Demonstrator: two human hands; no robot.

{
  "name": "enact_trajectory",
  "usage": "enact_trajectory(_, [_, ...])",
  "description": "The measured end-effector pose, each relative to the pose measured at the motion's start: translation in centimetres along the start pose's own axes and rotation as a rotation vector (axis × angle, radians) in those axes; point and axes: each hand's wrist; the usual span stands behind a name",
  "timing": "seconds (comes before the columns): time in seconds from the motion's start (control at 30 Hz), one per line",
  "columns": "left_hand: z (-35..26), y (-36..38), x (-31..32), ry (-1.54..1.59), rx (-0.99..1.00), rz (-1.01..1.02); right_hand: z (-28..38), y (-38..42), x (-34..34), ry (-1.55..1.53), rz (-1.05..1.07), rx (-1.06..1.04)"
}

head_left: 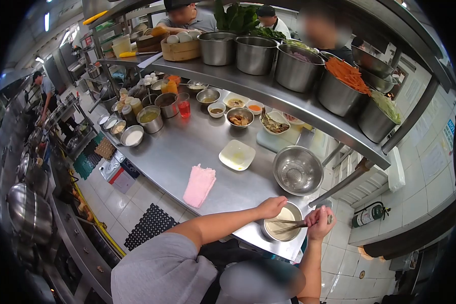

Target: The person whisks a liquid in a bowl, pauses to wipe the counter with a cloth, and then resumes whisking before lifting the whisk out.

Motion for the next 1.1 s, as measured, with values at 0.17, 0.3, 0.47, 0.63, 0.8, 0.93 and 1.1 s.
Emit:
enact_trajectory(0.17, [0.2,0.2,-0.2,-0.020,0.087,-0.059,-2.0,-0.2,-0.6,-0.085,-0.121,-0.189])
enact_trajectory(0.3, [0.9,0.4,0.3,-0.057,0.089,-0.143,-0.5,-1.2,-1.9,-0.142,-0.047,0.077])
enact_trajectory(0.47, [1.1,-0.1,0.3,-0.100,0.021,-0.024,-1.2,-1.6,-1.5,0.038,-0.178,-0.151])
enact_trajectory(0.63, [0.4,0.5,0.2,-0.025,-0.002,-0.089,0.2,-2.4,-1.1,-0.079,-0.079,0.092])
enact_trajectory(0.8, [1.0,0.2,0.7,-0.035,0.057,-0.088,-1.7,-2.1,0.4,-0.158,-0.136,-0.077])
enact_trajectory(0.93, [0.8,0.6,1.0,-0.032,0.064,-0.147,0.0,-2.4,-0.3,0.073,0.072,0.173])
enact_trajectory(1.1, [0.5,0.6,0.6,-0.037,0.058,-0.108,-1.9,-2.2,0.3,-0.149,-0.195,-0.104])
Point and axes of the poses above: each hand's wrist, its own y-axis away from the middle knuckle, its own x-axis out of the palm, z = x × y, and after that the axes turned 14 degrees about -y, right-handed
